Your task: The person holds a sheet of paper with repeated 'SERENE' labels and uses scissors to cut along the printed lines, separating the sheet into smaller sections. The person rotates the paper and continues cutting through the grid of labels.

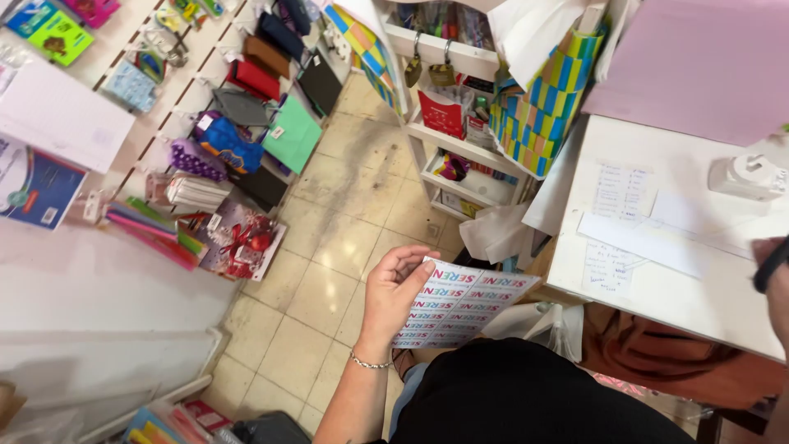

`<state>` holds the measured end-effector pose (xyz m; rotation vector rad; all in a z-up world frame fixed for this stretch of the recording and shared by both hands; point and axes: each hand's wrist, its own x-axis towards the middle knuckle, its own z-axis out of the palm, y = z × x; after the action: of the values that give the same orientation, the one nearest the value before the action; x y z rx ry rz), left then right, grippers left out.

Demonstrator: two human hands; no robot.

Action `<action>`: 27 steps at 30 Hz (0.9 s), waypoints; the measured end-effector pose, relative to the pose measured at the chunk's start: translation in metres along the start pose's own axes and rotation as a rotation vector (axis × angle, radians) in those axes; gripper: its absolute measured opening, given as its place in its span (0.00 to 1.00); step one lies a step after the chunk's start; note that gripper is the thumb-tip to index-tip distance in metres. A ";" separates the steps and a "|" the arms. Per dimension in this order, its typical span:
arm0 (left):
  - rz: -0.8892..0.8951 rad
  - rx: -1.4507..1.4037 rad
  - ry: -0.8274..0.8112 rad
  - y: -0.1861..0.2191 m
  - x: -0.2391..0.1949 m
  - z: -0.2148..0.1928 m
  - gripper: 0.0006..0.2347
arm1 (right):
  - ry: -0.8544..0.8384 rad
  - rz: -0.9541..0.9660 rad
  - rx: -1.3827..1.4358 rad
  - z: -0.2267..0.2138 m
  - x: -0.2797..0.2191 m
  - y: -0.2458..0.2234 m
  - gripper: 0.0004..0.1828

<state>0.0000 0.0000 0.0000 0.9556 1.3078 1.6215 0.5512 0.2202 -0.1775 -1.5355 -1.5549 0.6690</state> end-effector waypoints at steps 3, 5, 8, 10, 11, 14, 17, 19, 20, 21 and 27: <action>0.015 -0.024 -0.014 0.012 -0.003 0.009 0.09 | -0.241 0.138 0.181 0.044 -0.014 -0.181 0.11; 0.008 -0.029 -0.008 0.021 -0.005 0.013 0.09 | -0.399 0.200 0.158 0.060 -0.070 -0.283 0.16; 0.058 -0.026 -0.070 0.029 -0.009 0.014 0.09 | -0.683 -0.100 0.080 0.101 -0.076 -0.308 0.29; 0.089 -0.024 -0.080 0.035 -0.012 0.014 0.09 | -0.844 0.034 0.220 0.117 -0.081 -0.321 0.09; 0.092 -0.021 -0.067 0.035 -0.013 0.012 0.09 | -0.856 0.027 0.221 0.123 -0.080 -0.317 0.09; 0.110 0.018 -0.021 0.035 -0.015 0.005 0.08 | -0.946 -0.047 0.379 0.137 -0.075 -0.304 0.05; 0.103 0.051 0.069 0.036 -0.017 -0.001 0.08 | -0.995 0.095 0.524 0.146 -0.073 -0.303 0.13; 0.178 0.061 0.150 0.036 -0.017 -0.007 0.08 | -0.876 0.179 0.440 0.151 -0.079 -0.310 0.17; 0.178 0.063 0.157 0.038 -0.019 -0.010 0.08 | -0.883 0.178 0.440 0.156 -0.078 -0.308 0.17; 0.182 0.057 0.130 0.040 -0.020 -0.014 0.10 | -0.823 0.115 0.440 0.159 -0.078 -0.306 0.16; -0.181 0.309 -0.130 0.059 -0.043 -0.041 0.23 | -0.658 0.033 0.647 0.155 -0.059 -0.346 0.15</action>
<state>-0.0295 -0.0612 0.0481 1.0715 1.5347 1.2216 0.2305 0.1514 0.0217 -0.8830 -1.5278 1.6288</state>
